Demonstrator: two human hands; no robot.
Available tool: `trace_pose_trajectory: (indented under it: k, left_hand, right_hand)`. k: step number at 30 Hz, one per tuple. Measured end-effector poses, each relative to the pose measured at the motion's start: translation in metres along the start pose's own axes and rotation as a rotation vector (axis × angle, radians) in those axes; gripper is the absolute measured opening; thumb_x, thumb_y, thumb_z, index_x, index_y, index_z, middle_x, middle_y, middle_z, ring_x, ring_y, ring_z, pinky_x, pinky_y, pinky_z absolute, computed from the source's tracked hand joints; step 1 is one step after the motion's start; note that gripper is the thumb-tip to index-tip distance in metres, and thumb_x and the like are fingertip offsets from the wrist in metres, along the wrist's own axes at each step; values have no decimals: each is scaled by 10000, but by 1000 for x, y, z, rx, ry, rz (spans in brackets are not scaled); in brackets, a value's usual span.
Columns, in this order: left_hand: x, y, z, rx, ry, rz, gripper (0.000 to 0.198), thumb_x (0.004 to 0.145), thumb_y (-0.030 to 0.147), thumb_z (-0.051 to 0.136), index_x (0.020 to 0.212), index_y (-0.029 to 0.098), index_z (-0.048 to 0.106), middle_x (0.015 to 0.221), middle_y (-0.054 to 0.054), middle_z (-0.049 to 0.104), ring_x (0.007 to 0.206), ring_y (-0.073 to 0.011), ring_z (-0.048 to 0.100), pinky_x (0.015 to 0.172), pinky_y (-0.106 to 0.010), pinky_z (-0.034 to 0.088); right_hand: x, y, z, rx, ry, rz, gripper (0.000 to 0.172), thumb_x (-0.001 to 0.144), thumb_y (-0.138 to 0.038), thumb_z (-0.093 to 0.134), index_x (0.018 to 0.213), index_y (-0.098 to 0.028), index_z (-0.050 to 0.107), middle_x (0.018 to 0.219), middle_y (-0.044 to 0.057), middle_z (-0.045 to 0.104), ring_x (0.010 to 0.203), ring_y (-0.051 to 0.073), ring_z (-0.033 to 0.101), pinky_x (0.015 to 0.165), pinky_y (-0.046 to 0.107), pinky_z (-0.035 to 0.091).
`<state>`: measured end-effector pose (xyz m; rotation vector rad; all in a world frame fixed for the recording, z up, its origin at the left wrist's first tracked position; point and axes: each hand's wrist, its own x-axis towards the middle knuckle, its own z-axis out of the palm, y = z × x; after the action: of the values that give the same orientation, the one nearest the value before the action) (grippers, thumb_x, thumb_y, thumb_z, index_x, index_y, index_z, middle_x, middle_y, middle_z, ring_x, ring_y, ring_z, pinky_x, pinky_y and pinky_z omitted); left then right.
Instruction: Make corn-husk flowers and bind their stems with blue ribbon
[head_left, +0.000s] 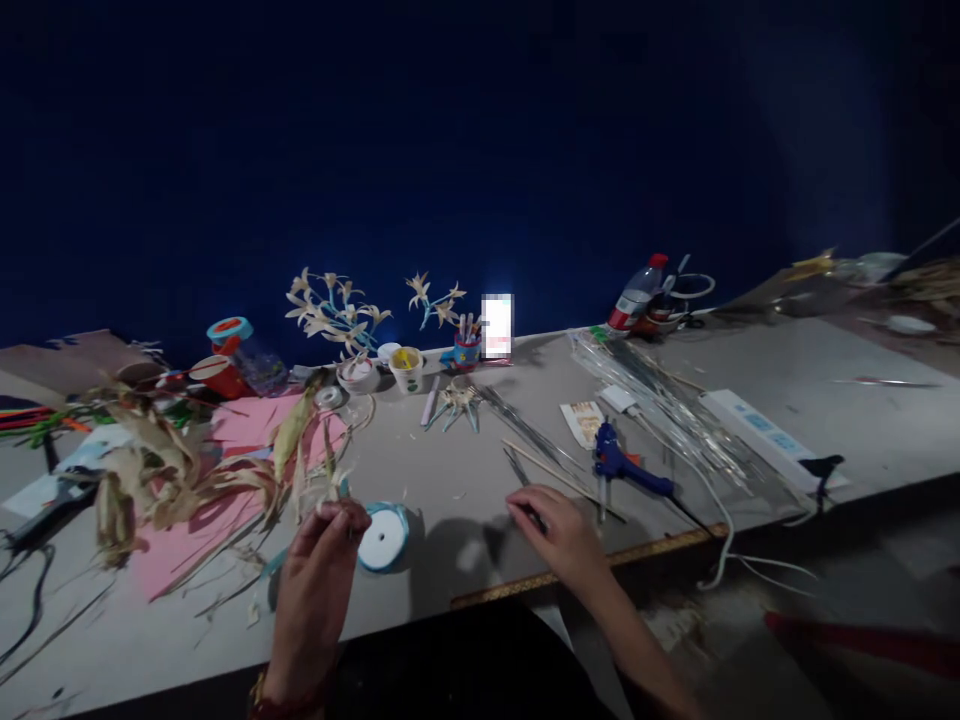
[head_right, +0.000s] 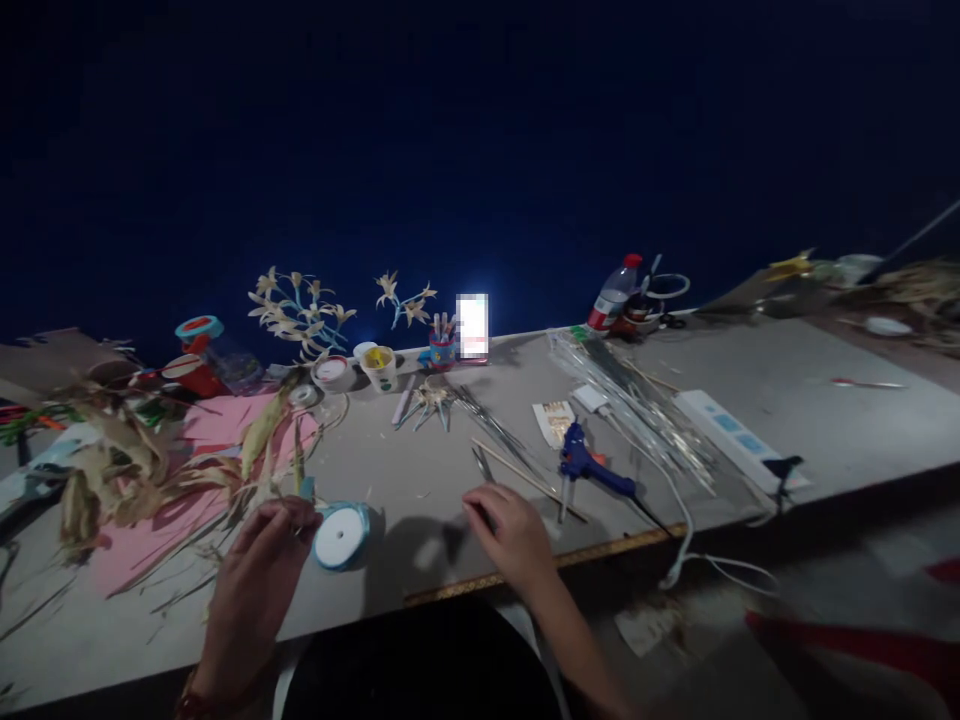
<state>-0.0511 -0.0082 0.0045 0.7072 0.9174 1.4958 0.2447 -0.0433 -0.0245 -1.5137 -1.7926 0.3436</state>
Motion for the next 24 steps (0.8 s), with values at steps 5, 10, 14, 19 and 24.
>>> trace_pose_trajectory:
  k: [5,10,14,19,24]
  left_hand:
    - [-8,-14,8,71,-23,-57,195,699,303,791,724,177,644,729,-15,600,730,-152,559,714,-275,502]
    - [-5,-24,18,98,-39,-126,217,674,311,817,745,184,656,723,-5,609,740,-146,574,708,-245,505]
    - [-1,-33,17,93,-65,-154,191,706,304,801,776,187,667,752,0,628,742,-127,582,708,-215,503]
    - [-1,-37,13,67,-38,-175,193,700,296,808,789,194,670,759,2,643,750,-128,597,723,-215,515]
    - [-1,-35,14,53,-10,-169,203,688,293,817,786,191,671,776,2,646,771,-128,601,751,-217,520]
  right_hand:
    - [0,58,-43,-339,146,115,194,915,-279,493,905,-212,675,921,95,717,878,256,666,822,396,519]
    - [-11,100,-88,-535,213,269,231,899,-271,470,990,-177,661,993,139,695,941,300,638,862,439,486]
    - [-11,124,-93,-585,135,308,318,796,-189,529,1093,-143,633,1141,172,646,1032,323,611,913,452,466]
    - [-6,149,-89,-538,24,291,379,740,-153,532,1111,-152,608,1180,156,619,1047,285,620,922,401,482]
    - [-2,161,-96,-466,-46,266,353,730,-196,551,1076,-150,605,1238,168,591,1131,292,586,986,390,450]
